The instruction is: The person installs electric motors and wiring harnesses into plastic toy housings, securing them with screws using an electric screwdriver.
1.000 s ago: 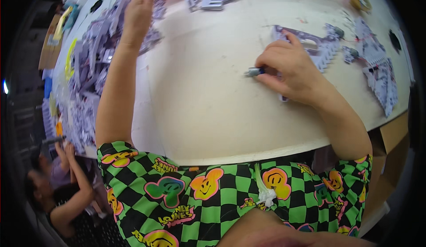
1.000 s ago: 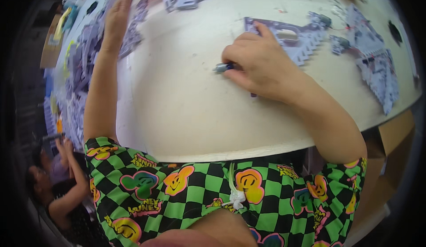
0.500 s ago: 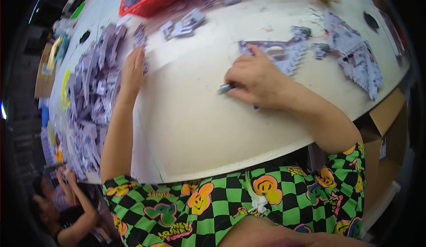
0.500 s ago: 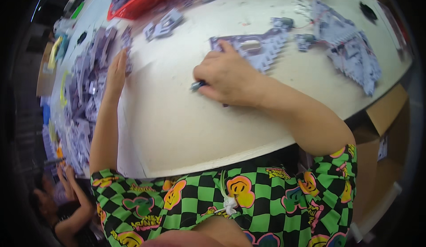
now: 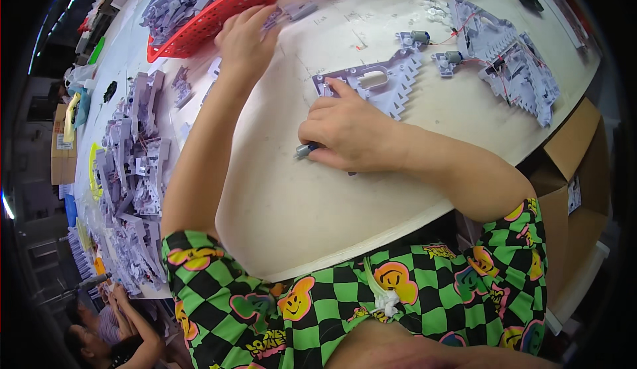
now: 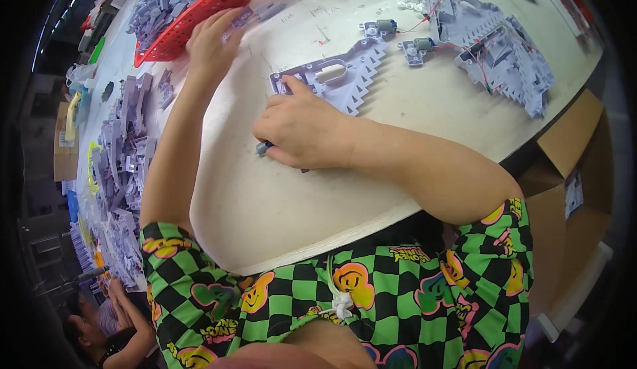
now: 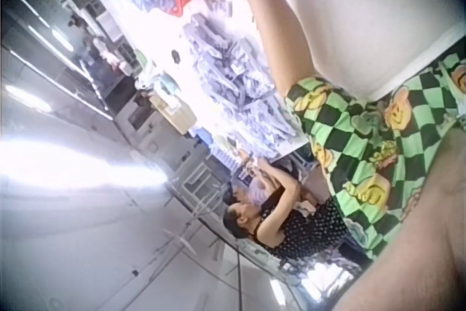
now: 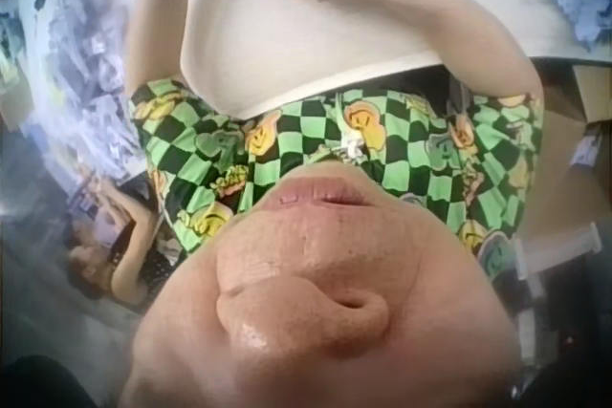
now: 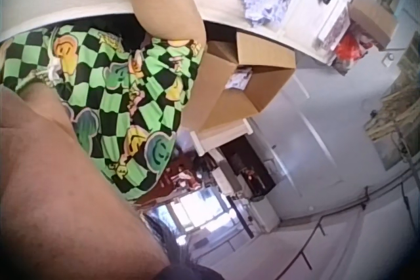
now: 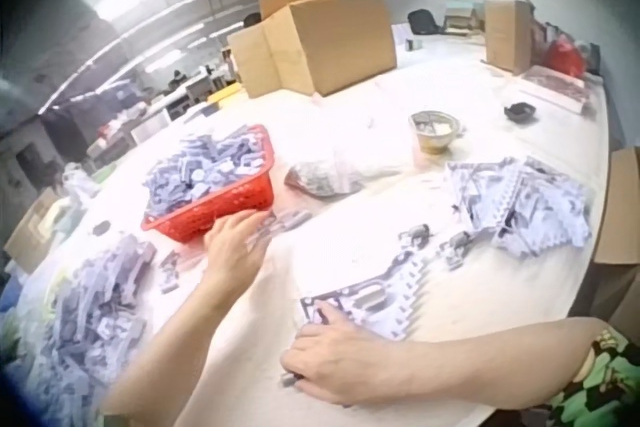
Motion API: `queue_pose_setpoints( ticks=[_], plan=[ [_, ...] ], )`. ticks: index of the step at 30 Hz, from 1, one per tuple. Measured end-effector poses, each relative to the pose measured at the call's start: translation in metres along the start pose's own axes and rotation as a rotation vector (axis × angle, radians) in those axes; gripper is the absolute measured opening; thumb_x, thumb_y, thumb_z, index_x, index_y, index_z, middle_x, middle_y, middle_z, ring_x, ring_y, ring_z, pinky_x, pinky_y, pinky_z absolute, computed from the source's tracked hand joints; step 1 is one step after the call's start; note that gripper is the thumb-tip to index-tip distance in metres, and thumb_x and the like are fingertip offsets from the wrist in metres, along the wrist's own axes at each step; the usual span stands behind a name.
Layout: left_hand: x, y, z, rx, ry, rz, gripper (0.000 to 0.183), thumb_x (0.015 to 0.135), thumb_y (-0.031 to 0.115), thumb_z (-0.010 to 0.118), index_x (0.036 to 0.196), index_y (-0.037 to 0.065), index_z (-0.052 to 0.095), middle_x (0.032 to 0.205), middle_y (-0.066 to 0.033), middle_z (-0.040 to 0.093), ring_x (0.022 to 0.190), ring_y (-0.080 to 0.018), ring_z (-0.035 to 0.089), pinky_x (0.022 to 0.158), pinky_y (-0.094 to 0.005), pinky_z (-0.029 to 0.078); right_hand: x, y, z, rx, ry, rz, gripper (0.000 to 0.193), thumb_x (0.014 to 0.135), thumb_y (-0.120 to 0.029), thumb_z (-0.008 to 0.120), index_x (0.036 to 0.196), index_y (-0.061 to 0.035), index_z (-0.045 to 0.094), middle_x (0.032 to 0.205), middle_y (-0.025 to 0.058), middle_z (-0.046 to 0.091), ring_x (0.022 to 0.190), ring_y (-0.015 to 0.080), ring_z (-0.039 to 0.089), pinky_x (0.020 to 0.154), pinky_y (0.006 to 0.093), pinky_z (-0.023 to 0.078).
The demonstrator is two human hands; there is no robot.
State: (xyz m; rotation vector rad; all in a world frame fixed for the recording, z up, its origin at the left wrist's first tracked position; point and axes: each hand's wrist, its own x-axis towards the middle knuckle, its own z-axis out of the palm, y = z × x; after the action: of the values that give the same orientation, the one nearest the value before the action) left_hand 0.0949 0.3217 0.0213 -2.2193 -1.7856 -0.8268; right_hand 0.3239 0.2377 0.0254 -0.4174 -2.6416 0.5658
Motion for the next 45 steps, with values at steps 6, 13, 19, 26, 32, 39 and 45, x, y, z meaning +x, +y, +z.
queue_pose_setpoints(
  ticks=[6,13,19,26,32,39,45],
  plan=[
    [0.031,0.017,0.046,0.292,-0.172,0.031,0.036,0.090,0.030,0.057,0.124,0.017,0.060,0.121,-0.0057,0.062,0.116,-0.0281,0.052,0.097,-0.0494,0.033,-0.003,0.000,-0.001,0.036,-0.028,-0.016,0.017,0.077,-0.021,0.071,0.087,-0.0106,0.062,0.085,0.0046,0.061,0.096,0.0231,0.058,0.105,0.0549,0.031],
    [-0.028,0.034,-0.040,-1.158,-0.287,-0.558,0.036,0.100,0.030,0.047,0.125,0.005,0.056,0.116,-0.0072,0.065,0.105,-0.0183,0.060,0.088,-0.0317,0.044,-0.010,-0.006,0.007,-0.032,-0.008,-0.031,0.018,0.077,-0.023,0.070,0.086,-0.0102,0.061,0.086,0.0058,0.062,0.096,0.0244,0.059,0.104,0.0541,0.032],
    [-0.143,0.034,-0.100,-1.834,-0.392,-0.680,0.044,0.101,0.018,0.040,0.139,-0.004,0.040,0.130,-0.0182,0.055,0.114,-0.0248,0.058,0.099,-0.0365,0.046,-0.006,-0.021,0.021,-0.008,-0.002,-0.043,0.015,0.078,-0.022,0.067,0.083,-0.0095,0.061,0.080,0.0089,0.063,0.092,0.0277,0.060,0.099,0.0510,0.033],
    [-0.215,0.055,-0.114,-1.598,-0.368,-0.768,0.055,0.090,0.013,0.061,0.139,-0.002,0.043,0.132,-0.0165,0.054,0.114,-0.0235,0.057,0.098,-0.0345,0.045,-0.002,-0.041,0.022,-0.055,-0.118,-0.031,0.016,0.078,-0.018,0.072,0.087,-0.0084,0.063,0.078,0.0063,0.064,0.083,0.0236,0.061,0.088,0.0444,0.038],
    [-0.219,0.066,-0.106,-1.213,-0.355,-0.732,0.047,0.093,0.001,0.059,0.137,-0.003,0.044,0.124,-0.0137,0.055,0.106,-0.0172,0.060,0.091,-0.0281,0.051,-0.009,-0.029,0.031,-0.033,0.011,-0.126,0.015,0.077,-0.015,0.072,0.088,-0.0083,0.064,0.079,0.0054,0.064,0.082,0.0220,0.060,0.084,0.0373,0.039],
    [-0.230,0.060,-0.098,-0.363,-0.322,-0.254,0.056,0.072,0.009,0.079,0.124,0.006,0.059,0.108,-0.0066,0.059,0.099,-0.0193,0.055,0.090,-0.0304,0.044,-0.013,-0.030,0.021,-0.019,0.193,-0.088,0.013,0.075,-0.012,0.074,0.085,-0.0061,0.067,0.076,0.0057,0.065,0.073,0.0194,0.060,0.076,0.0325,0.042],
    [-0.229,0.063,-0.081,-0.356,-0.226,-0.143,0.046,0.073,0.008,0.078,0.117,0.003,0.064,0.112,-0.0083,0.062,0.096,-0.0197,0.059,0.087,-0.0294,0.047,-0.007,-0.027,0.033,0.013,0.112,-0.100,0.015,0.076,-0.013,0.074,0.087,-0.0049,0.068,0.076,0.0059,0.065,0.074,0.0202,0.060,0.077,0.0337,0.043]
  ],
)
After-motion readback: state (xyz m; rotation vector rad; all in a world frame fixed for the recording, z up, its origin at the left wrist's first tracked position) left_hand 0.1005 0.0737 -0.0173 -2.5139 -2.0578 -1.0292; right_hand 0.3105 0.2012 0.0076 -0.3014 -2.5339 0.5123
